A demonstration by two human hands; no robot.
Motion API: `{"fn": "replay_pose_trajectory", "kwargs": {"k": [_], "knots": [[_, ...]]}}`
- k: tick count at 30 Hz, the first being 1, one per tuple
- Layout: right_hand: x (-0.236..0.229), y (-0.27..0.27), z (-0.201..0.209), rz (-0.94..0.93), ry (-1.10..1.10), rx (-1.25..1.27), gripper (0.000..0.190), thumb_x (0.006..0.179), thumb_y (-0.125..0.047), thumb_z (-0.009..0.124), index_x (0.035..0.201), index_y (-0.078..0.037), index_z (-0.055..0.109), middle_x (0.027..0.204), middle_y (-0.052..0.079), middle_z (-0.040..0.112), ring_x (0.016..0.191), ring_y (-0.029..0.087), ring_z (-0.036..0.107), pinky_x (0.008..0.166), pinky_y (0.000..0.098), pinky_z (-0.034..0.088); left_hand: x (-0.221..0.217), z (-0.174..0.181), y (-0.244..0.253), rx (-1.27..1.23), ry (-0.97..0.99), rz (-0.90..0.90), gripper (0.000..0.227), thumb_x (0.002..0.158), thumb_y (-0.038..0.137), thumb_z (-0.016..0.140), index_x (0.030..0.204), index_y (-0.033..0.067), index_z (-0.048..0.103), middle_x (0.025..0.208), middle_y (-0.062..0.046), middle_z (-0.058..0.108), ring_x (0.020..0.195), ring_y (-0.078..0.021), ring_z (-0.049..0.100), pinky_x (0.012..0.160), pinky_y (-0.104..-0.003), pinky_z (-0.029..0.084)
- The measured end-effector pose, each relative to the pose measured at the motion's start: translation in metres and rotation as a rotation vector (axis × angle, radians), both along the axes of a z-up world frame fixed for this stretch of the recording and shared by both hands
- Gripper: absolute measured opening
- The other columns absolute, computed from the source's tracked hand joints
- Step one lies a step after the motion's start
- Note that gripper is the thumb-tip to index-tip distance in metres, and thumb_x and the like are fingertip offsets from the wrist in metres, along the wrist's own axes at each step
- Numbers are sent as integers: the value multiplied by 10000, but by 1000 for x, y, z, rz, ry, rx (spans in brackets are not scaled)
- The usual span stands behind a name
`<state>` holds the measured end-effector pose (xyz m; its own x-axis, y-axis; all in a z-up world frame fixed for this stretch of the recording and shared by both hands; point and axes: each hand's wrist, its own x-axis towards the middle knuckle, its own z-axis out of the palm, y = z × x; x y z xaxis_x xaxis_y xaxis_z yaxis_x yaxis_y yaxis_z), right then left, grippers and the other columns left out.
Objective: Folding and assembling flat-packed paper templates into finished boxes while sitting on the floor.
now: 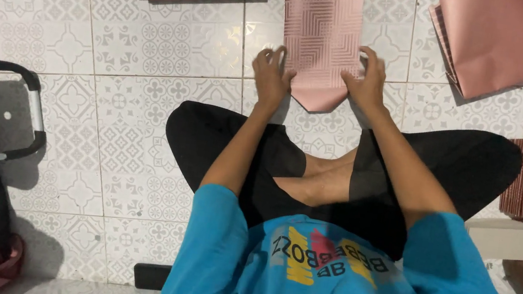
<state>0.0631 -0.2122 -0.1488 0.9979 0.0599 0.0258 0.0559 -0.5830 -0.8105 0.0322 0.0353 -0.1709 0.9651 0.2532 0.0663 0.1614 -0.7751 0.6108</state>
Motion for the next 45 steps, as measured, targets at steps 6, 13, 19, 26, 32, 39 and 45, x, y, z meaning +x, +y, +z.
{"fn": "replay_pose_trajectory", "kwargs": {"k": [6, 13, 19, 26, 32, 39, 45], "knots": [[7, -13, 21, 550, -349, -528, 226, 1019, -217, 695, 1210, -125, 771, 1330, 120, 664, 1272, 324, 597, 1093, 429, 405, 7, -4, 7, 311, -172, -512, 129, 862, 234, 749, 892, 129, 680, 1022, -42, 600, 964, -263, 645, 763, -347, 544], [17, -44, 29, 902, -260, -433, 837, 853, -552, 694, 1447, 18, 546, 1472, 287, 535, 1393, 460, 491, 1112, 543, 432, 2, -7, 34, 315, 211, -850, 812, 723, 199, 751, 1449, 6, 442, 1392, -175, 397, 1343, -427, 480, 957, -445, 600], [13, -32, 17, 767, -114, -476, 393, 961, -243, 627, 1300, -43, 634, 1384, 170, 537, 1363, 391, 495, 993, 482, 532, 5, -2, 40, 125, 288, -810, 583, 864, 211, 778, 1369, 86, 516, 1320, -139, 455, 1135, -438, 657, 959, -474, 590], [22, -31, 5, 612, -82, -253, 183, 1013, -102, 607, 1184, -100, 673, 1135, 101, 631, 1181, 342, 586, 1015, 441, 489, 17, 4, 42, 268, 115, -806, 357, 905, 317, 611, 1228, 166, 589, 1160, -72, 523, 1150, -343, 551, 889, -442, 541], [23, -24, 26, 526, -4, -210, 132, 1047, -129, 611, 1167, -95, 655, 1048, 123, 641, 1082, 348, 611, 960, 455, 496, 31, -12, 39, 27, 220, -620, 225, 1026, 297, 522, 1170, 127, 557, 1060, -92, 577, 1072, -347, 611, 907, -441, 541], [29, -10, 17, 283, 67, -156, 351, 1112, -335, 657, 1339, -86, 561, 872, 151, 622, 926, 378, 667, 823, 481, 523, 26, 22, -6, -52, 89, -181, 399, 1035, 207, 561, 1352, 16, 413, 1014, -217, 575, 1016, -447, 606, 912, -547, 544], [22, 18, 17, 135, -283, -159, 299, 924, -10, 653, 1212, 58, 612, 1209, 219, 512, 1085, 362, 514, 947, 428, 446, 22, 63, -39, -735, 97, -66, 455, 1019, 271, 391, 1369, 6, 511, 1355, -193, 568, 1254, -324, 558, 1085, -403, 411]]}}
